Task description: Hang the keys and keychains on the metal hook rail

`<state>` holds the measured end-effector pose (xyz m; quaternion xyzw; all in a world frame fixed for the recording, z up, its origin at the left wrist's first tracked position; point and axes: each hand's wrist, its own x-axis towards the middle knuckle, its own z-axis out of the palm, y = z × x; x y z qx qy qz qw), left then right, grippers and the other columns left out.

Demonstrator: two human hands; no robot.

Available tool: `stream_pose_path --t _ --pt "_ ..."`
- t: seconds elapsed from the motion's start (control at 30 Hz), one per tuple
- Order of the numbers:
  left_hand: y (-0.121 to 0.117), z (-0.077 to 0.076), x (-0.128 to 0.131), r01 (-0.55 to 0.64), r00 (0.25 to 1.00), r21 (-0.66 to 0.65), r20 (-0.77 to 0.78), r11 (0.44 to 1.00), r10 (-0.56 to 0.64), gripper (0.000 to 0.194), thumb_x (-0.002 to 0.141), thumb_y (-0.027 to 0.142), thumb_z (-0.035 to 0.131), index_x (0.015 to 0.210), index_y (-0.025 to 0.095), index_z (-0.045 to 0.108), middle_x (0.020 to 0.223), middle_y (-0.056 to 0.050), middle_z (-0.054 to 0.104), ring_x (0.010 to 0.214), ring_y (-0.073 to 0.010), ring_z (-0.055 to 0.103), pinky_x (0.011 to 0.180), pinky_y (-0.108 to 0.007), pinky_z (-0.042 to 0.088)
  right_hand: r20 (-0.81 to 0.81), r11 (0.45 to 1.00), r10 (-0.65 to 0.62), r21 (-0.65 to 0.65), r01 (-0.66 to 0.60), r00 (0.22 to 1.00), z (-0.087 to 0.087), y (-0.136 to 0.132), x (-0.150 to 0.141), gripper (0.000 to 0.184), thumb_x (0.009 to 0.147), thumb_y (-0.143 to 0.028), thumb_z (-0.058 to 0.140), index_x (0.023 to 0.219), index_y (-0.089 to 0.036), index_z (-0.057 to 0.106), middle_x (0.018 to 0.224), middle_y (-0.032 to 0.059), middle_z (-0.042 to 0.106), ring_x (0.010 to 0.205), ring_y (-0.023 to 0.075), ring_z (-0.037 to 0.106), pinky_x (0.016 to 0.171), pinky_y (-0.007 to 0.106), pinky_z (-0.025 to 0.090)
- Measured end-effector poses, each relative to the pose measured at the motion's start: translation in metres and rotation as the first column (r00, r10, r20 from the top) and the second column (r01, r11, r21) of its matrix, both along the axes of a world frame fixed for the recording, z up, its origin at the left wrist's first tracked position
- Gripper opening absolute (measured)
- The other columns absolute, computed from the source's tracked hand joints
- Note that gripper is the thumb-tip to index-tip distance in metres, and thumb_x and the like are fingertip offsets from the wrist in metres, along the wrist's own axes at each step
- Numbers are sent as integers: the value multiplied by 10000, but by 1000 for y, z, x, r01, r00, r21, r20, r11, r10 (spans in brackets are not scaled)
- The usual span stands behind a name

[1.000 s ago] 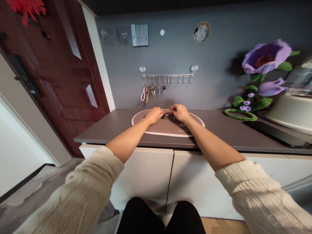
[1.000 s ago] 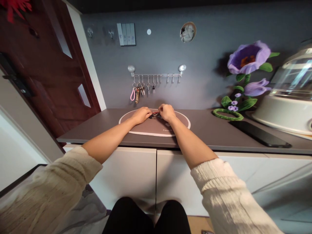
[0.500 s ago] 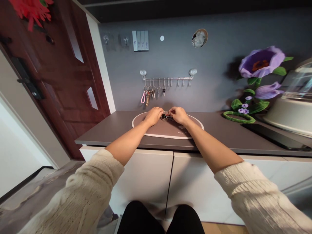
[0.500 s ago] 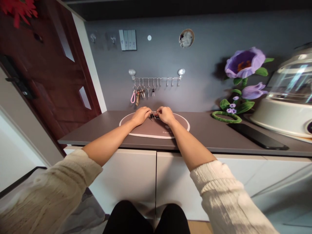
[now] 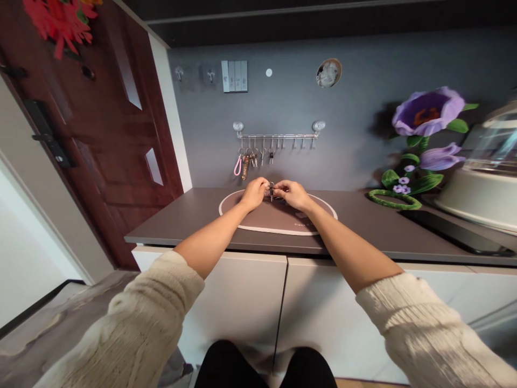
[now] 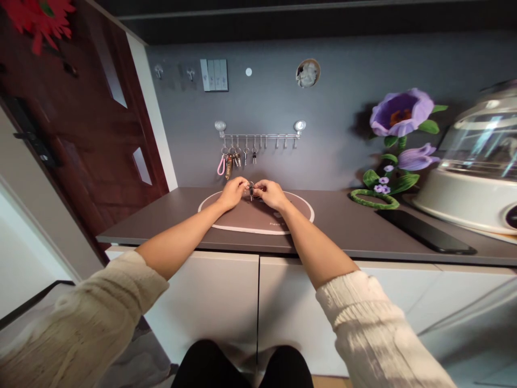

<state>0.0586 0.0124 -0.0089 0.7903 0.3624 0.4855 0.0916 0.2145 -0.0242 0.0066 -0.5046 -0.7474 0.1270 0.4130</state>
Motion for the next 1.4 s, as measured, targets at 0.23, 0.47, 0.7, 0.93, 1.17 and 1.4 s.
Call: stream_pose_path --t 0.23,0.47,0.7,0.93,1.17,1.4 --pt "0 -1 3 135 979 -136 173 982 -110 142 819 157 403 768 137 533 736 -14 604 672 -97 558 667 -230 461 -206 991 132 9 -133 970 -2 3 0 117 742 -233 570 812 -143 593 733 28 646 652 105 583 676 239 460" --pt "-2 -1 1 70 993 -32 99 997 -66 136 813 174 421 764 142 544 757 -20 604 701 -113 543 705 -248 437 -339 981 169 -38 -193 925 2 -2 -2 180 697 -311 620 762 -146 588 676 12 624 620 103 559 641 243 463" --pt "-4 -2 4 61 996 24 60 998 -63 150 815 180 414 767 149 554 774 -23 611 731 -122 539 720 -245 417 -373 978 173 -47 -204 912 3 -6 -1 231 671 -371 613 715 -151 559 660 9 602 612 109 541 626 253 443" --pt "-4 -4 8 20 1000 62 -17 998 -19 164 831 192 389 791 171 546 815 -25 599 777 -137 527 743 -261 410 -295 987 156 2 -163 943 -1 -1 3 241 697 -401 544 724 -164 510 631 -14 539 591 105 492 597 251 411" --pt "-7 -4 8 -105 990 59 -91 993 110 193 861 215 357 843 174 545 872 -52 600 853 -167 529 785 -293 399 -274 994 85 83 -64 958 -4 6 5 223 717 -404 502 735 -182 483 674 -11 531 626 116 495 621 255 414" --pt "-11 -4 8 -163 975 8 -152 987 163 176 848 175 378 834 173 553 895 -62 610 885 -170 537 804 -293 394 -366 993 8 111 36 931 9 17 2 199 710 -380 490 737 -183 492 697 -8 518 639 112 496 638 258 446"
